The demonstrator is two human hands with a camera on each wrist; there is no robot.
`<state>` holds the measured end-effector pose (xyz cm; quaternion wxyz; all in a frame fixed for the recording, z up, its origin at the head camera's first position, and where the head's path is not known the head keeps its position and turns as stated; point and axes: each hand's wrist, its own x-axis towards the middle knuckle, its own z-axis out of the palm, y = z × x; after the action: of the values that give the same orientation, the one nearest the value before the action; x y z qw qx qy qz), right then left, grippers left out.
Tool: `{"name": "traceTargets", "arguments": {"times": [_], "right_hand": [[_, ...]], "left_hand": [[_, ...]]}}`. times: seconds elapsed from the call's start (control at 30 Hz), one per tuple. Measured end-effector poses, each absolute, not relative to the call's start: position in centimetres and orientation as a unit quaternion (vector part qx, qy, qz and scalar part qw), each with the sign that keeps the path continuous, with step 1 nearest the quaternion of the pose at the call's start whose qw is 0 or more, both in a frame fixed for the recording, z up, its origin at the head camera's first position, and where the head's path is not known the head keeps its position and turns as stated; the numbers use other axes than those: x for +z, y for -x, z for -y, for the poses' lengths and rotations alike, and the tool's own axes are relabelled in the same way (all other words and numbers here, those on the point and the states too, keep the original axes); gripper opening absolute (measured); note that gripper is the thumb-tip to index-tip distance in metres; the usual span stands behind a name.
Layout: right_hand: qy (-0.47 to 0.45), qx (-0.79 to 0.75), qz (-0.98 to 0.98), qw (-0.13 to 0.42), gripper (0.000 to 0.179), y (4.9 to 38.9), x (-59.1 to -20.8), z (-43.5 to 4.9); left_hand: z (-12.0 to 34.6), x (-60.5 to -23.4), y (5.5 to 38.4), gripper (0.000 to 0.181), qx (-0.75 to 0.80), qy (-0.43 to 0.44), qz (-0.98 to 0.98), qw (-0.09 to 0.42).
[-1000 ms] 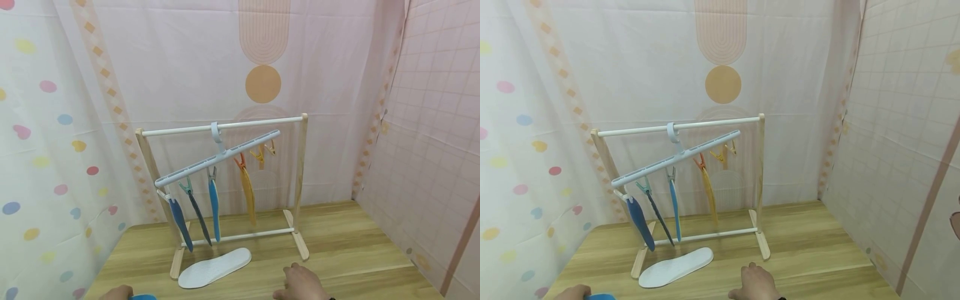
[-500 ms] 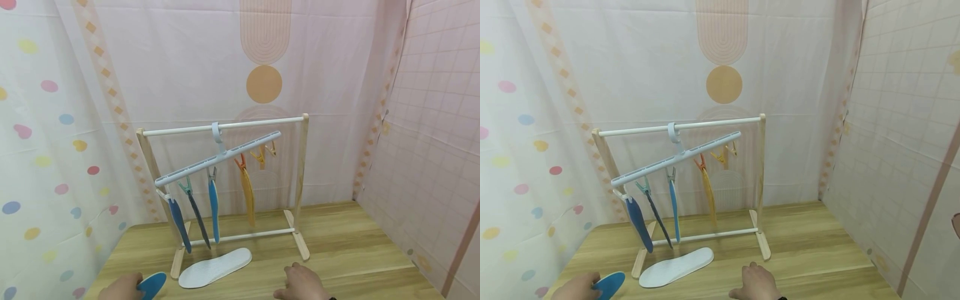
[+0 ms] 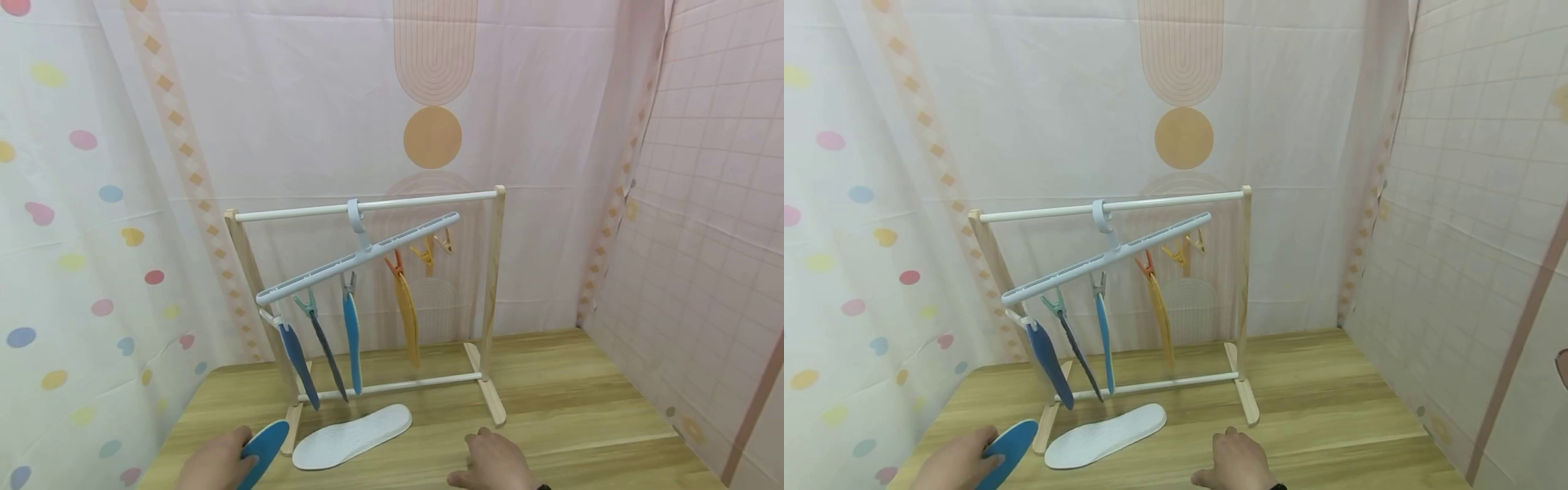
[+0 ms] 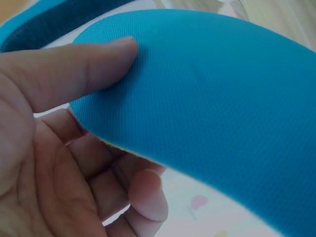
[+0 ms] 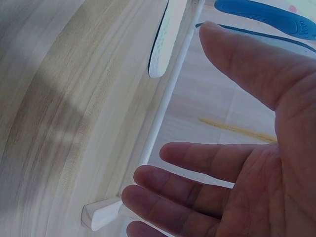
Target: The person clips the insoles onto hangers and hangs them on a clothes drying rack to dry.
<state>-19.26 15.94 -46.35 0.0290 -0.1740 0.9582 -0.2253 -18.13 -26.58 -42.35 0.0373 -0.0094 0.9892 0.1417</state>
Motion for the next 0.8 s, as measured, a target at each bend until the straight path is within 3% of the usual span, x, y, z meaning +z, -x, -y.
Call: {"name": "traceTargets", "arguments": {"times": [0.27,0.8], "right_hand": [[0.173,-0.229,-0.957,0.035,0.06,19.3,-46.2,-16.0],[0.17,-0.227,-0.959,0.023,0.063,19.4,-45.8,-15.8]], "left_hand": [[25.0,-41.7,18.1,0.018,0.142,-0.007,-0.99,0.018],[22.5,-40.5,17.4,0.018,0.173,-0.053,-0.981,-0.071]]}}
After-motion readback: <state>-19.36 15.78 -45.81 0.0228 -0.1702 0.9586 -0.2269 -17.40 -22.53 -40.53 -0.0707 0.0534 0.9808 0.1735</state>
